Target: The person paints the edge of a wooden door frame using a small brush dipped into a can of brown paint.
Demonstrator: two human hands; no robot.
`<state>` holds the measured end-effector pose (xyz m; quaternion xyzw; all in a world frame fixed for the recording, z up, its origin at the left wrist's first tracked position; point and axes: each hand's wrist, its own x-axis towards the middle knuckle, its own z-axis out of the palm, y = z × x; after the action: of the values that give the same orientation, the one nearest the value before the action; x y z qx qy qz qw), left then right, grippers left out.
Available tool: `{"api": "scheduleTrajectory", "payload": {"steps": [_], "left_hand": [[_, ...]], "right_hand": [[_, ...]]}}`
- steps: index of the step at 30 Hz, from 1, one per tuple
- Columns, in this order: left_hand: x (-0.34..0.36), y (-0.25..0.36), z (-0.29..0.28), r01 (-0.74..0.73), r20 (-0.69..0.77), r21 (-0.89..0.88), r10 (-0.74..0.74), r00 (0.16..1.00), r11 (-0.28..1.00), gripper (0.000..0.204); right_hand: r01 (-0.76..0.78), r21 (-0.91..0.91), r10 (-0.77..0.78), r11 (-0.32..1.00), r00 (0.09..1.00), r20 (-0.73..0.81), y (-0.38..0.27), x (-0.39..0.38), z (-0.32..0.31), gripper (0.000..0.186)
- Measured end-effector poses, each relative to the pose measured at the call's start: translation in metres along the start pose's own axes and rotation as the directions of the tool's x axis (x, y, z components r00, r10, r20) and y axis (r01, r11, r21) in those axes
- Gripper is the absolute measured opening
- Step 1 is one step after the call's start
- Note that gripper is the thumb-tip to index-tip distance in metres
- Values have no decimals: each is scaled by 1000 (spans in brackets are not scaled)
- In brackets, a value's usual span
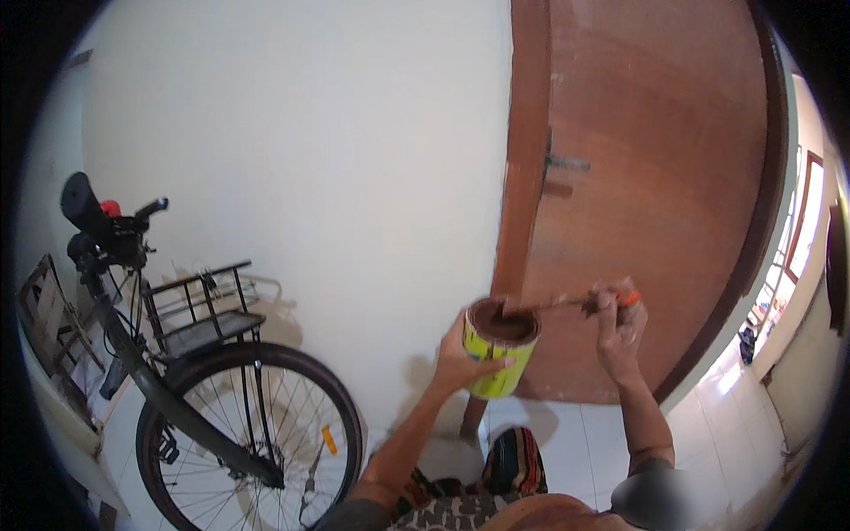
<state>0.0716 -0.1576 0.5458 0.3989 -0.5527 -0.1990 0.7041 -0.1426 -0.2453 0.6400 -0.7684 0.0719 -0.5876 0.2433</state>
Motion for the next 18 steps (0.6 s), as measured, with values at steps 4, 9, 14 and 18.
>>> {"api": "scheduleTrajectory", "payload": {"steps": [4,9,14,18], "left_hand": [[22,10,-6,-38,-21,52,39,999,998,89],[49,37,-6,-110,-45,5,110,993,994,84],[72,57,-5,-136,-74,120,145,987,983,79],[85,65,-9,-138,-95,114,149,984,984,77]], "right_hand": [[82,39,-80,996,994,-70,-4,18,8,20],[248,64,-233,967,955,-182,1,34,13,19],[374,-78,-379,924,874,-304,11,57,11,20],[414,-101,-425,904,856,-294,14,85,23,21]]}}
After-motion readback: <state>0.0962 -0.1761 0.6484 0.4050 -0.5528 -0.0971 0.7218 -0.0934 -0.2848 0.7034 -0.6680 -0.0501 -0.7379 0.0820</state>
